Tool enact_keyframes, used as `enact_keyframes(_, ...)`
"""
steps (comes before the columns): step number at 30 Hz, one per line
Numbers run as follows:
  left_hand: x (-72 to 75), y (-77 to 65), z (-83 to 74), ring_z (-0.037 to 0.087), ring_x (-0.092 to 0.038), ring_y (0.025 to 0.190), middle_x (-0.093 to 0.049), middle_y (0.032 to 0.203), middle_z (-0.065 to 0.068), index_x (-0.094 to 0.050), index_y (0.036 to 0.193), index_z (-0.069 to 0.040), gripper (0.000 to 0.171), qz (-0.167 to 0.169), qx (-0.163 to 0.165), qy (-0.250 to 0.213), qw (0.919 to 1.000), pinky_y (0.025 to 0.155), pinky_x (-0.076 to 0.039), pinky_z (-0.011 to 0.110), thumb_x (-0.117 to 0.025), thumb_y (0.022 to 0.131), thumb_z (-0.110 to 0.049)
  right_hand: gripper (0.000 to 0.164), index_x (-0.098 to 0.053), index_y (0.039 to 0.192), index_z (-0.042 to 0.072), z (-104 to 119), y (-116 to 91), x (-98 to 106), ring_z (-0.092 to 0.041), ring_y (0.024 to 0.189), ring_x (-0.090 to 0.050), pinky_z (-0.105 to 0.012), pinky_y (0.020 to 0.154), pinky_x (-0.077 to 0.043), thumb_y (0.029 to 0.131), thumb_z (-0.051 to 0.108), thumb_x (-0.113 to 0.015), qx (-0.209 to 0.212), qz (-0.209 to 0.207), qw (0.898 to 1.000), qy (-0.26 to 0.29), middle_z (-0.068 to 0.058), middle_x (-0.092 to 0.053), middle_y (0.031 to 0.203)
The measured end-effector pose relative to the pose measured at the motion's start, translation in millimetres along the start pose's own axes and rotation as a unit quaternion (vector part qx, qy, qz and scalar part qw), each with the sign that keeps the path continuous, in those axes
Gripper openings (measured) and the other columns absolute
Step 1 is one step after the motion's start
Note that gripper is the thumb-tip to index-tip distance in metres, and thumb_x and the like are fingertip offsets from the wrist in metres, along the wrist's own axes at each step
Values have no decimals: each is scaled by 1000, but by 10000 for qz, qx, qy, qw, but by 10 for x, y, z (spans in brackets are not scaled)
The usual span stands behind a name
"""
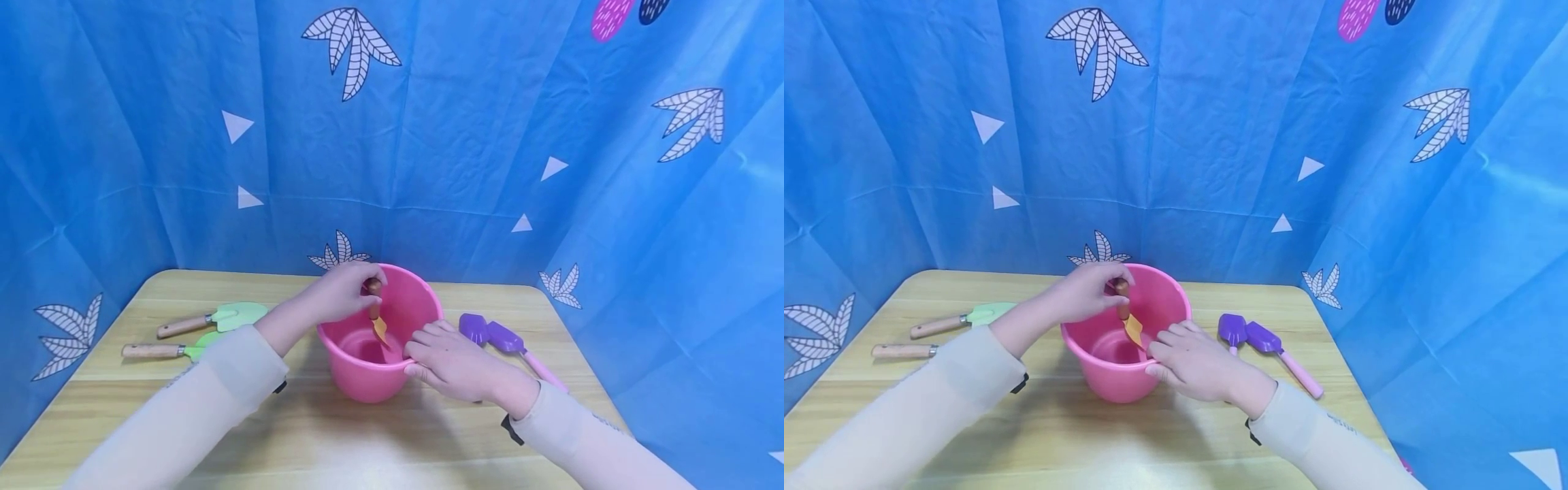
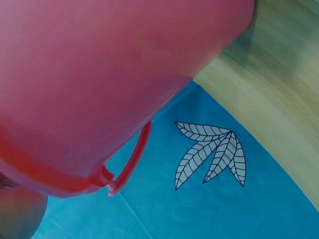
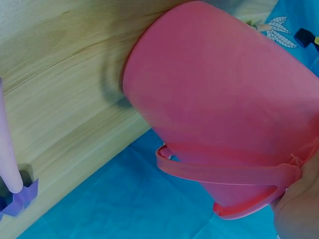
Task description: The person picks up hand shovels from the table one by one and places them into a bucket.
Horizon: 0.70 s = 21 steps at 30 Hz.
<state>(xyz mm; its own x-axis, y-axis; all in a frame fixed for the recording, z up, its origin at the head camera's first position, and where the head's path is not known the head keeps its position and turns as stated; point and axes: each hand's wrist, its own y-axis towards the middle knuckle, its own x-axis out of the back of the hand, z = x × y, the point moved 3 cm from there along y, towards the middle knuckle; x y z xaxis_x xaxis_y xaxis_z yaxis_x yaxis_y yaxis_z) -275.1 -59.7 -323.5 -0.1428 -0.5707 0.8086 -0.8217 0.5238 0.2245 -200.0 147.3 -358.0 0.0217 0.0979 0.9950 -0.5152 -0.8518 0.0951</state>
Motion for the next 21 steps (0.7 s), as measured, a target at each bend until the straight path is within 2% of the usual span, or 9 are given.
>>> enact_keyframes(13,-163,80,-57,10,-51,77,-55,78,-7,-54,87,-26,25,160,127,184,9996,69,-46,21,-75,76,-18,18,-47,97,31,7,6,7,-5,93,-37,-32,92,-32,97,46,-36,30,-28,10000,16,15,-43,91)
enact_keyframes(21,-259,124,-28,10,-52,76,-55,78,-6,-53,88,-24,27,135,86,49,9999,70,-46,23,-75,75,-15,18,-47,99,32,1,3,19,-5,96,-37,-33,93,-32,97,47,-37,-35,5,10000,78,16,-44,93)
